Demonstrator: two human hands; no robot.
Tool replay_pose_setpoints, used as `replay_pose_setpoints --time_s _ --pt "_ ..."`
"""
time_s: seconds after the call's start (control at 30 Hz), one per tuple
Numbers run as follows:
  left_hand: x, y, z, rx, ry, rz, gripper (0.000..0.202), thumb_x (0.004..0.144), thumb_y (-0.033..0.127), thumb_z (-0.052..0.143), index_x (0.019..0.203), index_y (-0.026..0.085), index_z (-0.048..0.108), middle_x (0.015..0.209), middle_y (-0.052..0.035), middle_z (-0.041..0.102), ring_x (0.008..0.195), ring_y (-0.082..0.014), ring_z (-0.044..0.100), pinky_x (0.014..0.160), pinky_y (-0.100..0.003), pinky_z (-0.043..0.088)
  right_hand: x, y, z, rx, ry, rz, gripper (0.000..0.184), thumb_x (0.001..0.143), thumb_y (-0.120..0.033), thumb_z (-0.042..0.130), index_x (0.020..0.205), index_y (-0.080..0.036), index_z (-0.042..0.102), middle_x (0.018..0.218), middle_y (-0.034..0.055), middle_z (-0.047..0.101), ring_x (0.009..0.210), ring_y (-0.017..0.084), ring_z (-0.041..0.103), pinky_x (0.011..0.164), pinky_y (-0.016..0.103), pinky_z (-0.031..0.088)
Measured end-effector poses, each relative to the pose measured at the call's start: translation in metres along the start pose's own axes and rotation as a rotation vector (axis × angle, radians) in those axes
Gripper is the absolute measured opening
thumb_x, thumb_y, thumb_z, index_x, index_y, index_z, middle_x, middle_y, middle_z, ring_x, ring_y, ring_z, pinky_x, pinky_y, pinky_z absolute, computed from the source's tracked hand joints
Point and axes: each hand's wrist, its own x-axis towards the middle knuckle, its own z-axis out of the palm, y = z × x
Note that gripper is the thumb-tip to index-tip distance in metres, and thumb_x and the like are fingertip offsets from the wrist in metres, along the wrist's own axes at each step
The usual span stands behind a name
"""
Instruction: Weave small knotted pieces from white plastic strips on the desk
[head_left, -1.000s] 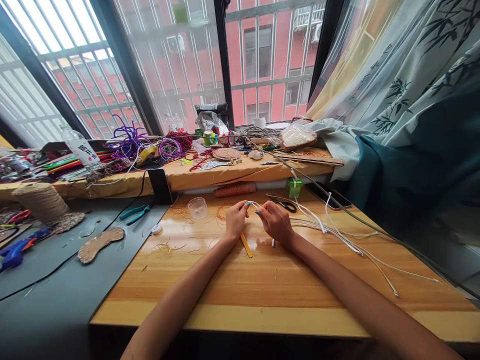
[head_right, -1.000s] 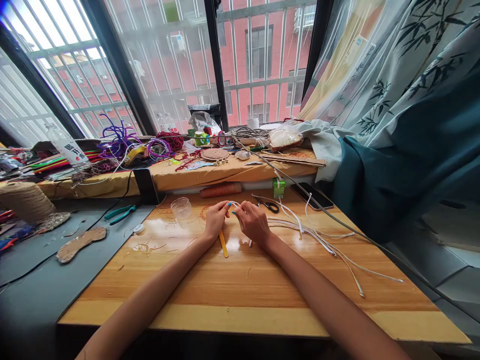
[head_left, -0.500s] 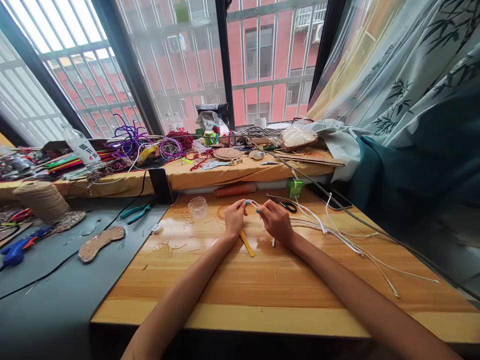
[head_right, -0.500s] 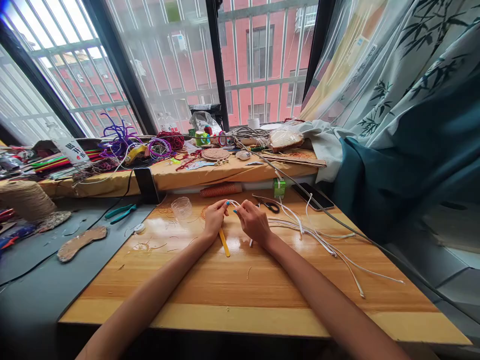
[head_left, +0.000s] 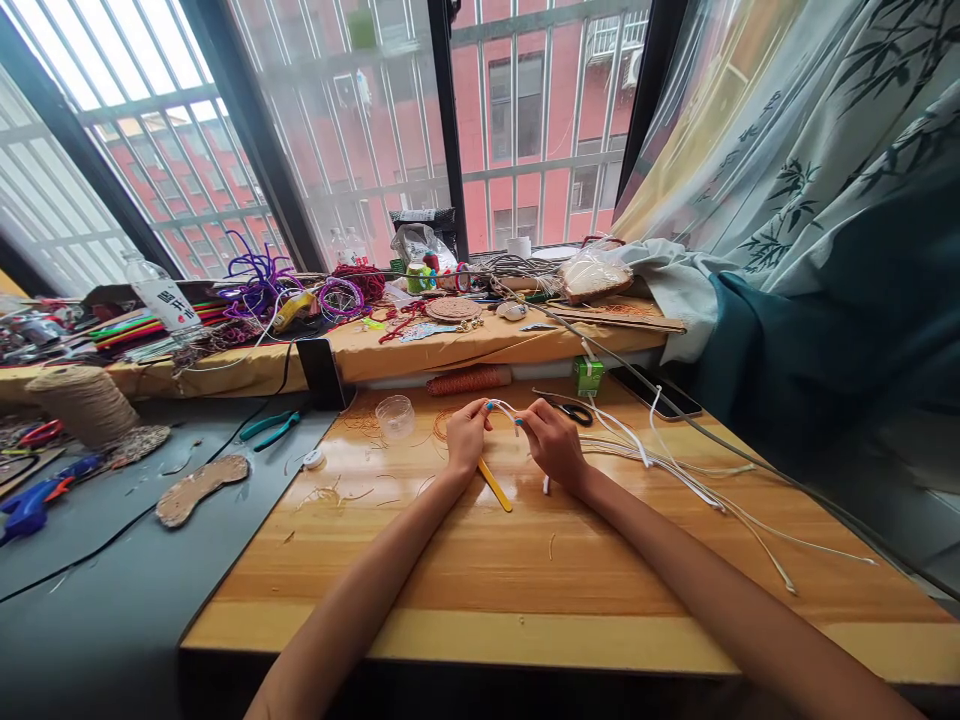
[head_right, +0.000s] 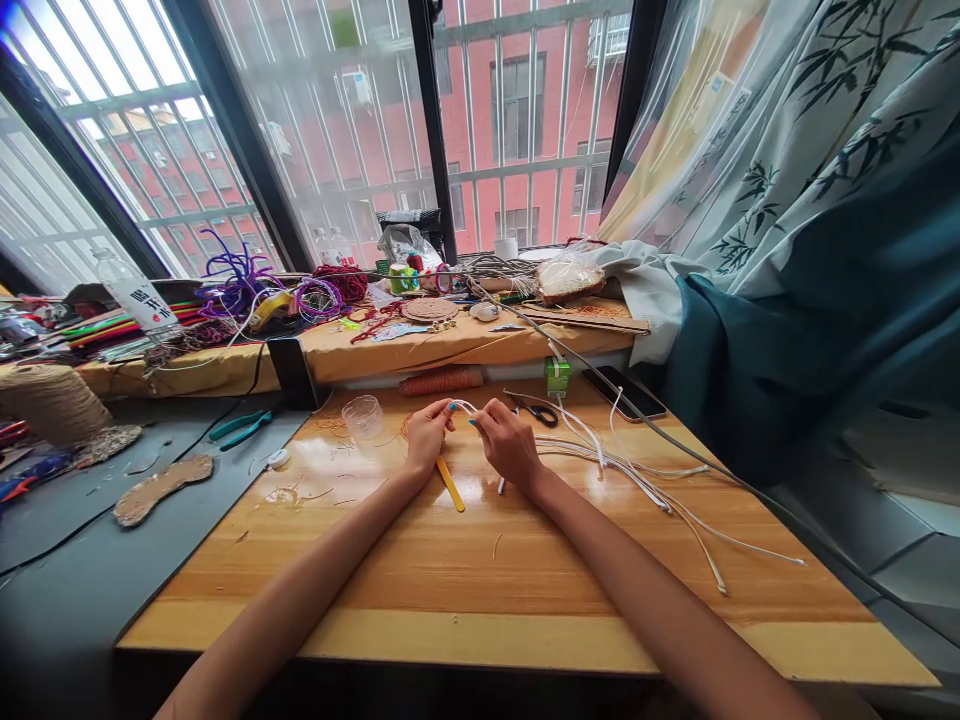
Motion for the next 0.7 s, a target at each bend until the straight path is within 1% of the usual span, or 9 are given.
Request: replay_pose_setpoints --time_s 0.4,0.7 --pt "0.0014 -0.0029 -0.0003 0.042 0.001 0.026 0.028 0.074 0.037 0.044 0.078 0.018 0.064 0.05 0.003 0.049 0.049 -0.0085 0.042 0.05 -0.018 0.029 0.0008 0.0002 -0.0003 0.033 0.02 0.06 0.02 0.083 -0.019 0.036 0.078 -0.017 0.055 0.07 0.003 0.048 0.062 0.012 0.045 0.053 0.021 0.033" --pt "0.0014 -0.0036 0.0003 0.115 -0.035 0.034 0.029 0.075 0.038 0.043 0.08 0.019 0.064 0.049 0.0026 0.051 0.049 -0.0092 0.044 0.051 -0.019 0.03 0.001 0.0013 0.0002 0.069 0.045 0.119 0.019 0.084 -0.02 0.036 0.078 -0.018 0.055 0.072 0.0028 0.047 0.061 0.011 0.045 0.053 0.021 0.033"
